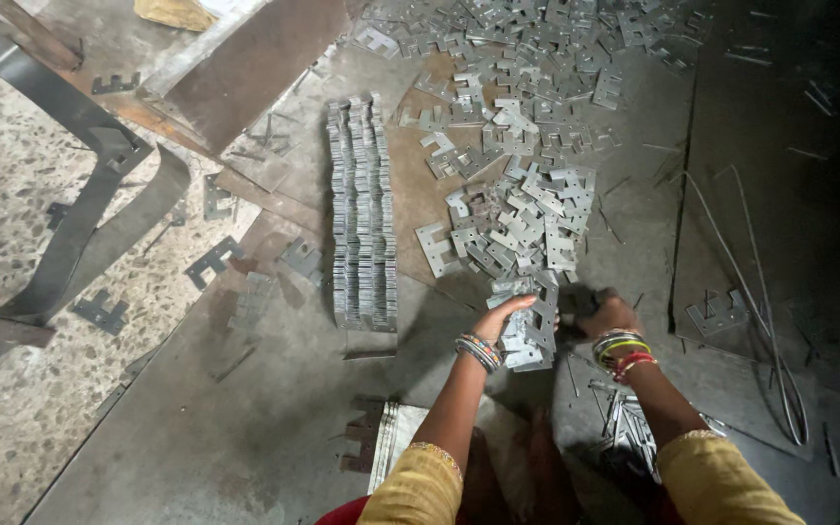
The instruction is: The person sits on the floor and repeatedly picks up small metal brackets from a scattered pile, aligns them, and stacks them into neat rows. The person handles the brackets by hand, organizing them into multiple columns on the floor.
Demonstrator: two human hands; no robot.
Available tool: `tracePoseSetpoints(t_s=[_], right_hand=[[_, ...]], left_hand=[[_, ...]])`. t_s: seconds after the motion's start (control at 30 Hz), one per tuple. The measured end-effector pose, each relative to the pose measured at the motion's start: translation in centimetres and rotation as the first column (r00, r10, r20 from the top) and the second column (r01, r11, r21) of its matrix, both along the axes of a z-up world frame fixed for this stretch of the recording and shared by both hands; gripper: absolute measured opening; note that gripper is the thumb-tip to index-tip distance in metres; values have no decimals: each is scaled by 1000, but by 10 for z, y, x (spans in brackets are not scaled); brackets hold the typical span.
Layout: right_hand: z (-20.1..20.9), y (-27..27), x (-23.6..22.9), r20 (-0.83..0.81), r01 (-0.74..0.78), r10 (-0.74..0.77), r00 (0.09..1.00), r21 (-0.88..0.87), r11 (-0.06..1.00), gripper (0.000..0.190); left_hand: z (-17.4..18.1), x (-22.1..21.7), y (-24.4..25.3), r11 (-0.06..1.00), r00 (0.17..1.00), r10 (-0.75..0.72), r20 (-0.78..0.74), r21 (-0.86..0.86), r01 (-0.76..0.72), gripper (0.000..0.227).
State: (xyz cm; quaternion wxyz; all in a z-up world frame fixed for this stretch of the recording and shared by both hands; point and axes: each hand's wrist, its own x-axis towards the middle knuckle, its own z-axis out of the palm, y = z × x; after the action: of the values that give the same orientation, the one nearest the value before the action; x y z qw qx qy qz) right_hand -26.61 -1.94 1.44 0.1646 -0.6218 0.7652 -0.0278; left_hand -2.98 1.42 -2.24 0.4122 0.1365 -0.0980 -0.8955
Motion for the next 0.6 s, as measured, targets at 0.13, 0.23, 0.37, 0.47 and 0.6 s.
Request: tracePoseSetpoints(t_s=[0.13,0.23,0.37,0.47,0.6], right_hand=[[-21,-23,-29,403,156,-198,894,134,979,55],[-12,-21,-36,821,220,-445,357,389,895,47],[17,-18,-13,830,142,-341,442,311,940,38],[33,-21,4,868,120,-249,429,219,968,32],[40,-29,-2,771,87,-164,615,140,986,26]], left_hand=[[7,6,-3,999,1000,9,14,-33,-8,42],[3,7,-4,998,999,27,30,-49,-26,41],[-6,7,-7,995,988,92,121,-48,-87,33],[-18,6,-7,989,961,147,233,-9,-149,28],[-22,6,-9,980,921,201,335,-82,-183,31]])
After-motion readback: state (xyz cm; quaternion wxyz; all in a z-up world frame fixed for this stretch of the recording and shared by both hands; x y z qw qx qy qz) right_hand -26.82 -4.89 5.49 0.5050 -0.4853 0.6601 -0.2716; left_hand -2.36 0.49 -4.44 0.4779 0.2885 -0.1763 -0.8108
